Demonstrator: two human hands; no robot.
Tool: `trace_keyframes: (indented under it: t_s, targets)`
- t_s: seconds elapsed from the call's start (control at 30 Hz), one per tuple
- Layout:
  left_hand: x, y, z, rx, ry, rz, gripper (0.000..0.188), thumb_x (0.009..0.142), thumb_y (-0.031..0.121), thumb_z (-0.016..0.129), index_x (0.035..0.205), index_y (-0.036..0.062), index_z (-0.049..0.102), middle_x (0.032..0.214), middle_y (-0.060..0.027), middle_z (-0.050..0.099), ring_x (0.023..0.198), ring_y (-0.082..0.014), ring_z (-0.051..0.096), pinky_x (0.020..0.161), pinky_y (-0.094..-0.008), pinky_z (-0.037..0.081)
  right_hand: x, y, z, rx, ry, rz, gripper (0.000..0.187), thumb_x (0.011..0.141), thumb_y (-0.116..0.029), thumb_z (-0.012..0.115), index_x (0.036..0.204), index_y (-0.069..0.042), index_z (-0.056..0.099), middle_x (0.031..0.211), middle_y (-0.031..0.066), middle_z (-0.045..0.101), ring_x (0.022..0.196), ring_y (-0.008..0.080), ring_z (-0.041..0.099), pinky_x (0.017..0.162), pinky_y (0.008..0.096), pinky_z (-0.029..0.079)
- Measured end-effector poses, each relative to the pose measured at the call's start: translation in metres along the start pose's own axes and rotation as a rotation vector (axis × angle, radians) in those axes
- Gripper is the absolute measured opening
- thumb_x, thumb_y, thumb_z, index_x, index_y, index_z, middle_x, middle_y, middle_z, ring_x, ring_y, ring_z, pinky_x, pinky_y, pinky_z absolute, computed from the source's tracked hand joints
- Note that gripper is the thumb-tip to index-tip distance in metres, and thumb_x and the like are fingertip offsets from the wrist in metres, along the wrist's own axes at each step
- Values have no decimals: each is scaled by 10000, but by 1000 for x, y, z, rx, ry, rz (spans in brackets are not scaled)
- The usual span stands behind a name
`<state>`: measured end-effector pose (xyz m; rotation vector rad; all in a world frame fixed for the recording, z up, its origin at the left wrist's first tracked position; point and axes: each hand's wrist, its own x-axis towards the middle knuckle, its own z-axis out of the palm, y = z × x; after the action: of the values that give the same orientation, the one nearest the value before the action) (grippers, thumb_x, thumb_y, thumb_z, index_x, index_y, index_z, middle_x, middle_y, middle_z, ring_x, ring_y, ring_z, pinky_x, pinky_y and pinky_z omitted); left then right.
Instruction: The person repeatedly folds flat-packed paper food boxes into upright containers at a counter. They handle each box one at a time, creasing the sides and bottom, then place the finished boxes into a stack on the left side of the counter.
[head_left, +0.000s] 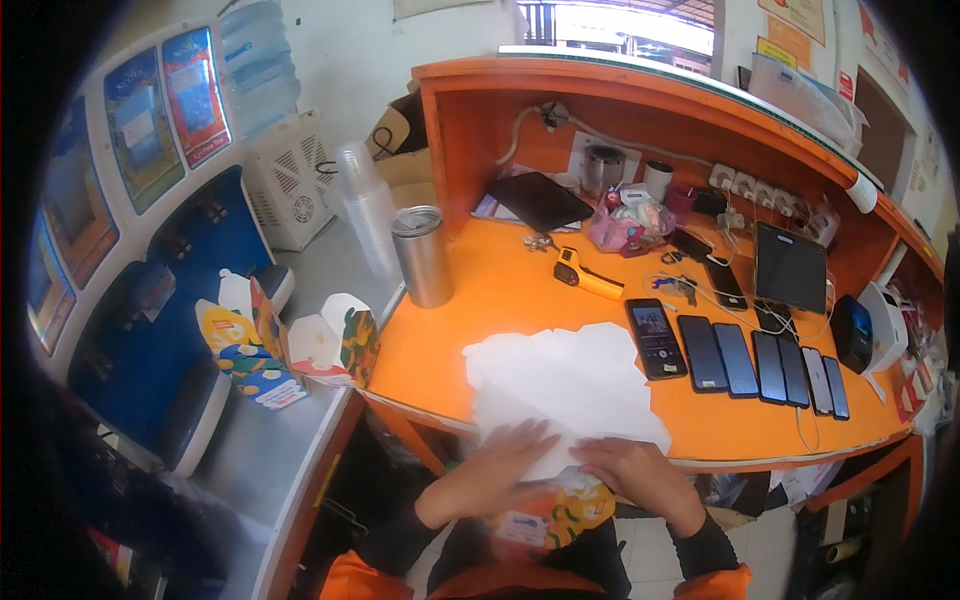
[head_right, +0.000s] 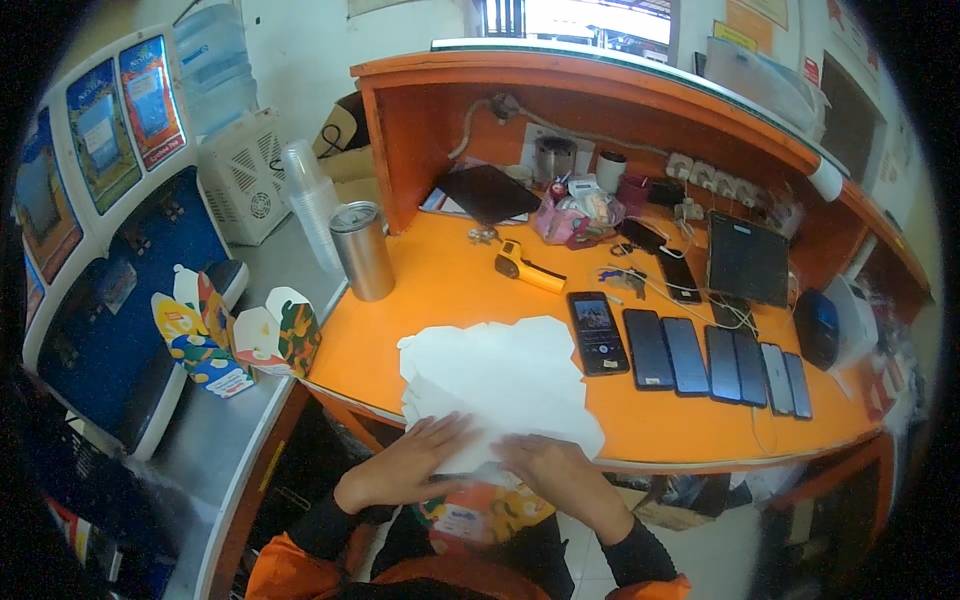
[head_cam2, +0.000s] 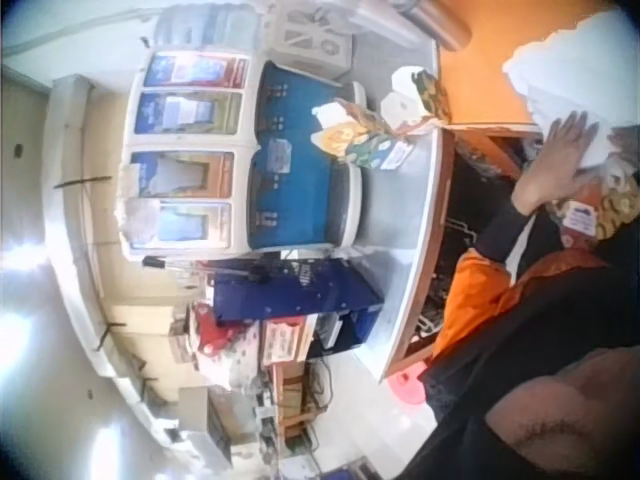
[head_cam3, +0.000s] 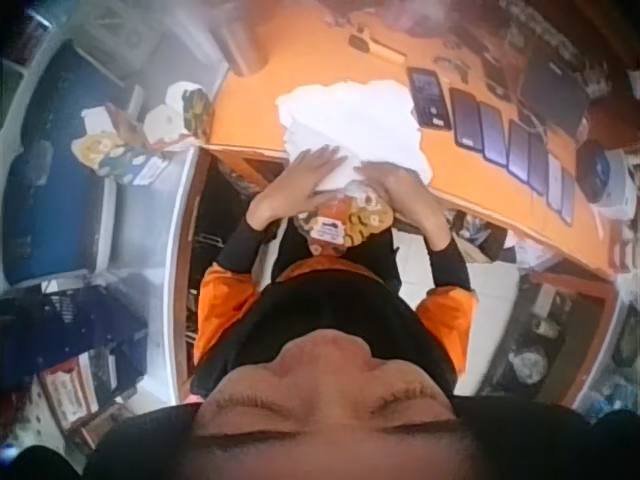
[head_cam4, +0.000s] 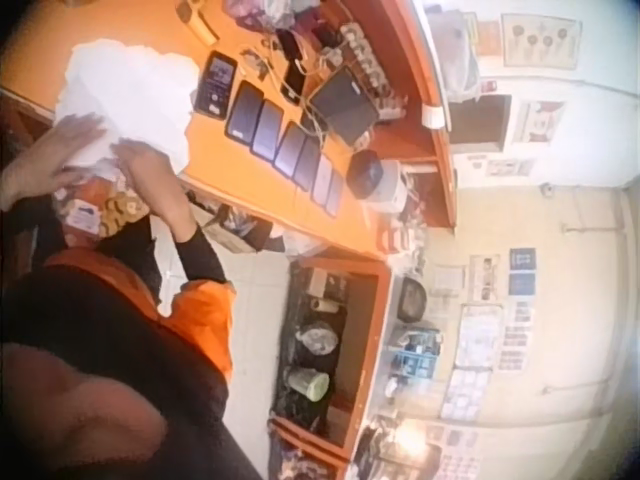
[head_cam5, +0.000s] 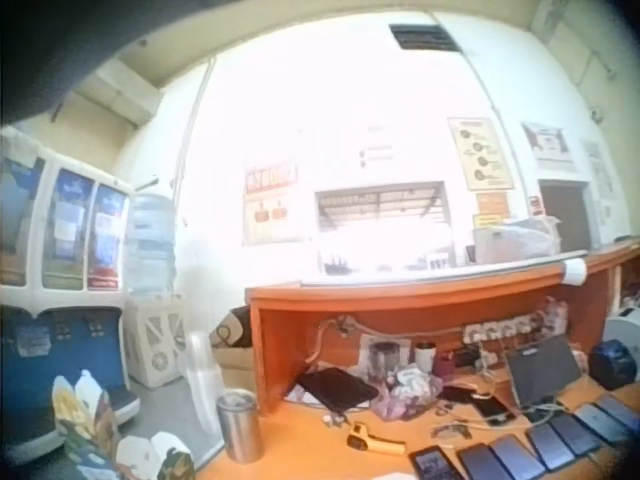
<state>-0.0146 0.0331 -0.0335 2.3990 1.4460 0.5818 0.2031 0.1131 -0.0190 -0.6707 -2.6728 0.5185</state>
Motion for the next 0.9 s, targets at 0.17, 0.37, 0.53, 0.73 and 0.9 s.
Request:
trace_keyframes:
  t_s: [0.17,0.37,0.53,0.73,0.9]
  targets:
    - [9,3,-13,-131,-52,-39,541,884,371,457,1296,35,356,1320,-240,345,1232,-401,307,1019,-431,248,10,-6,-5,-212,246,-141,187,666,-75,640,852,-90,632,810,64,631,814,241,611,795,352,487]
    - [11,12,-33,-348,-96,-108,434,916,303,400,1262,41,423,1273,-222,418,1184,-362,390,991,-382,303,19,-14,-30,-130,226,-51,205,597,-129,722,791,-142,654,751,46,631,747,190,616,906,388,415]
    - [-3,24,-57,-657,215,-302,389,932,238,364,1215,-8,466,1177,-168,518,1095,-254,487,950,-315,343,38,-24,-69,-636,879,-133,435,639,-280,729,1034,-175,583,1166,91,525,1153,266,435,1030,496,188]
    - [-9,47,-63,-1312,448,-120,597,851,274,501,1329,-10,285,1267,-98,417,1133,-190,435,940,-307,358,68,-55,-64,-165,753,-335,718,684,-343,695,1282,-101,380,1363,137,325,1280,346,257,1017,545,149]
    - [-22,53,-55,-1528,459,-106,761,669,177,622,1329,15,278,1307,-124,370,1192,-226,391,944,-329,373,66,-67,-48,-140,526,-390,696,727,-380,629,1298,-84,366,1354,127,335,1247,347,301,971,557,215]
